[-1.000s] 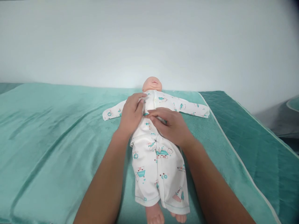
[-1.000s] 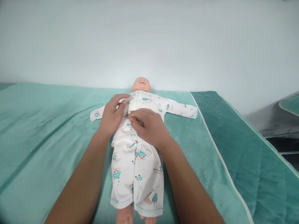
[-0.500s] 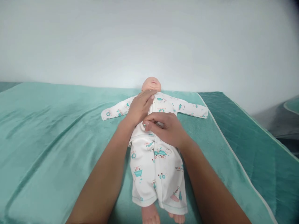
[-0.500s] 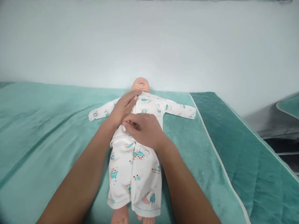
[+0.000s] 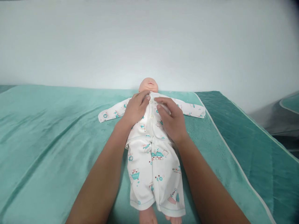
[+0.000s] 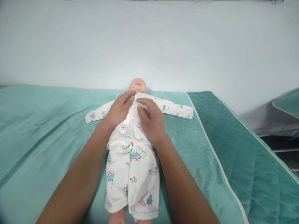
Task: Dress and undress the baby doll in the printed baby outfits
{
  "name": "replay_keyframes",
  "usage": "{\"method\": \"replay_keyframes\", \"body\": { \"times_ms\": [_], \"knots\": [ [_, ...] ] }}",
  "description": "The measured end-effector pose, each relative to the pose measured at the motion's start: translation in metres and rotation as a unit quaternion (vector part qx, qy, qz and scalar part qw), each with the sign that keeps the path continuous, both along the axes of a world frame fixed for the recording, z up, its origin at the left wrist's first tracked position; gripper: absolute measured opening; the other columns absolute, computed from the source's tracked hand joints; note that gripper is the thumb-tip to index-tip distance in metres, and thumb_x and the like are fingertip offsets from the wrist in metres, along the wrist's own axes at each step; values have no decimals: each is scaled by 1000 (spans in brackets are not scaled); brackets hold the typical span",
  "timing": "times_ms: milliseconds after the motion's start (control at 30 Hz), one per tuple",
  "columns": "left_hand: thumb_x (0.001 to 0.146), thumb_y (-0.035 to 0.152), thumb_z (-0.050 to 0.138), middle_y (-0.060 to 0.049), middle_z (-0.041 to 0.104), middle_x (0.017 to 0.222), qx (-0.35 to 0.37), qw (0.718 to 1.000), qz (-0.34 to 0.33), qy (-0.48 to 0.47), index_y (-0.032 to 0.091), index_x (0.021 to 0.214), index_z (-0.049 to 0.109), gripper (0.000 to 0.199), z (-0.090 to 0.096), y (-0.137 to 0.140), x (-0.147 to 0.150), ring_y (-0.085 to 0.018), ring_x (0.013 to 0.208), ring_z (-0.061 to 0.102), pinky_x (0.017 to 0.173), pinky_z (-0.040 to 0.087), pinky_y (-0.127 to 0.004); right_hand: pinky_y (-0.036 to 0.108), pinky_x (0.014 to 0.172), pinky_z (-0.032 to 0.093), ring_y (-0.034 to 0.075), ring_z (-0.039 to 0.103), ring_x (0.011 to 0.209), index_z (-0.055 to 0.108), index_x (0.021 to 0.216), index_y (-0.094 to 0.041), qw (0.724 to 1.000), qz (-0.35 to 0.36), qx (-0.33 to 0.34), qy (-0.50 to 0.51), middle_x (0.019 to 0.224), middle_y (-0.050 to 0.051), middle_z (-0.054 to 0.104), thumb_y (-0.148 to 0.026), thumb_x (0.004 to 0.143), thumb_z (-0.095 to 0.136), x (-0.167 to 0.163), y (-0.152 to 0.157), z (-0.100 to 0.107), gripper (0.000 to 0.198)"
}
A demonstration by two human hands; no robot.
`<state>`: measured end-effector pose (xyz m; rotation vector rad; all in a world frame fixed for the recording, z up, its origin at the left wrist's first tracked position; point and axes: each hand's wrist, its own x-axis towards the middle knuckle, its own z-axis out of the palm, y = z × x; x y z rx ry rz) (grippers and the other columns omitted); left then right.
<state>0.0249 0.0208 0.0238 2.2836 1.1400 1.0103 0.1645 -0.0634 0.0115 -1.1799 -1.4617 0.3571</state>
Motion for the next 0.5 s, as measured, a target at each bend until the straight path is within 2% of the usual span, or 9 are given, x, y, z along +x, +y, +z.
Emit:
{"method": "replay_keyframes", "body": {
  "times_ms": [67, 167, 333, 500],
  "knots": [
    [98, 37, 36, -5, 60, 138, 0, 1000, -3, -1, 23, 131, 58, 42, -1, 0, 0, -24, 130, 48, 111, 38, -43, 44, 109, 39, 23, 53, 126, 60, 121, -27, 999, -19, -32, -27, 131, 6, 62, -36, 93, 50, 7, 13, -7, 31],
    [98, 36, 36, -5, 60, 137, 1, 1000, -3, -7, 23, 130, 58, 41, -3, 1, 1, -24, 130, 49, 111, 37, -43, 47, 113, 34, 25, 48, 132, 58, 128, -23, 995, -7, -69, -72, 139, 10, 57, -42, 93, 49, 14, 32, -11, 40],
    [98, 33, 37, -5, 61, 136, 5, 1000, -1, -8, 22, 130, 58, 40, -4, 1, 1, -24, 129, 49, 110, 38, -43, 49, 115, 32, 26, 47, 133, 60, 127, -24, 991, 16, -67, -118, 141, 9, 56, -49, 95, 45, 18, 53, -10, 44],
    [97, 32, 35, -4, 61, 136, -2, 1000, -3, -6, 23, 130, 58, 41, -4, 1, 1, -24, 129, 49, 110, 39, -42, 50, 110, 36, 28, 50, 128, 62, 124, -23, 989, 17, -90, -120, 134, 10, 61, -50, 93, 47, 20, 61, -9, 43]
  ]
}}
